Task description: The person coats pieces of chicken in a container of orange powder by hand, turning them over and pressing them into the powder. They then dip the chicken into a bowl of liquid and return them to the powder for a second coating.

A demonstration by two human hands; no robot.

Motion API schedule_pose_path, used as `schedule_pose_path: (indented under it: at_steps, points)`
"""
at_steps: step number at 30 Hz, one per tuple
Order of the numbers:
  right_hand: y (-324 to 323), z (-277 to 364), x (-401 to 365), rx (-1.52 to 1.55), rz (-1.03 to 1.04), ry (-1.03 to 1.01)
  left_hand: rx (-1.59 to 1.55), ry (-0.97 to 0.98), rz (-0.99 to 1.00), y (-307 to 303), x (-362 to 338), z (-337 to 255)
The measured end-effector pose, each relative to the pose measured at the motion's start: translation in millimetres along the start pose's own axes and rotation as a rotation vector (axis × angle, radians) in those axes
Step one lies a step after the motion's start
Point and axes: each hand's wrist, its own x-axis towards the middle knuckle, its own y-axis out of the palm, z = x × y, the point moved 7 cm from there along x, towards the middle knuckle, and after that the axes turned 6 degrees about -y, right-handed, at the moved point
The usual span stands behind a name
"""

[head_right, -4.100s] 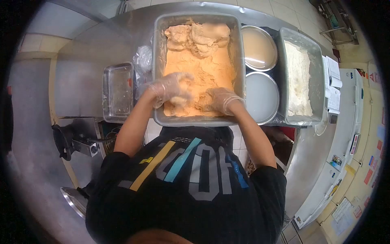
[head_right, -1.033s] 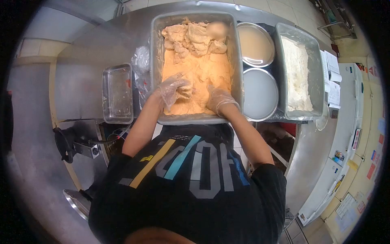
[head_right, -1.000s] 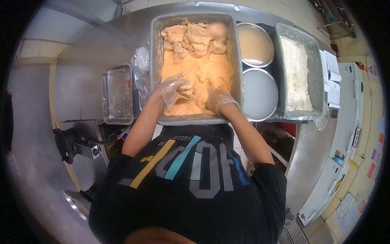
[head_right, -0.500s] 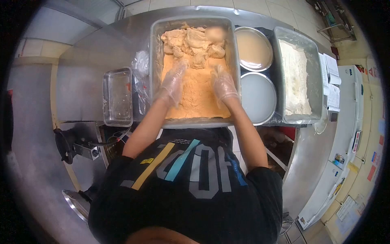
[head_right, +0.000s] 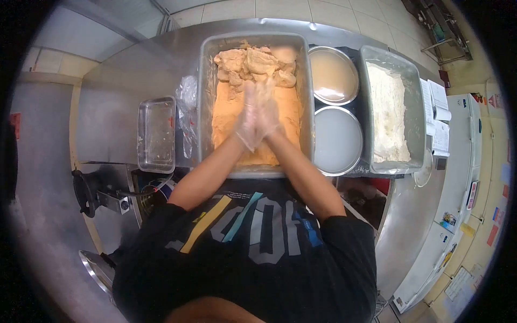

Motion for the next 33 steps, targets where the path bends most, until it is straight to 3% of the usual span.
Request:
schedule_pose_path:
  at_steps: [1,3,5,7,10,13,15,17,19,22,25,28,31,33]
  points:
    - [4,18,-1,-0.103,-0.021,-0.112,-0.108,-0.215,0.010,-19,7,6]
    - [10,53,-11,-0.312,-0.059,-0.326,-0.072,-0.194,0.001,-26,10,10]
    - [12,74,-4,-0.512,0.015,-0.351,-0.035,-0.129,0.074,-17,9,6]
    - [3,84,19,-0.696,0.216,-0.166,-0.008,-0.037,0.216,4,-11,8]
    - [-26,97,49,-0.971,0.504,0.107,0.595,-0.156,0.187,-13,-26,-4]
    - [-36,103,5,-1.255,0.791,0.210,2.083,0.118,0.022,-64,-45,25]
    - [-23,104,-41,-1.393,0.875,-0.187,2.210,0.030,0.152,-54,-61,20]
    - [-7,88,-60,-1.396,0.878,-0.416,2.313,-0.011,0.187,-56,-64,30]
    - [7,71,-55,-1.309,0.793,-0.474,2.406,0.033,0.107,-75,-38,57]
    - [21,41,-29,-1.286,0.709,-0.310,2.609,-0.045,-0.027,-126,5,80]
    - [2,43,-16,-1.337,0.864,-0.006,2.411,-0.111,0.183,-100,-14,34]
    - [-29,28,-24,-1.477,0.577,-0.016,2.443,-0.131,0.019,-126,-25,30]
    - [-18,60,-49,-1.485,0.496,-0.342,2.485,-0.265,0.073,-87,-49,7]
    - [1,81,-54,-1.249,0.910,0.123,2.440,-0.601,0.396,-64,-41,17]
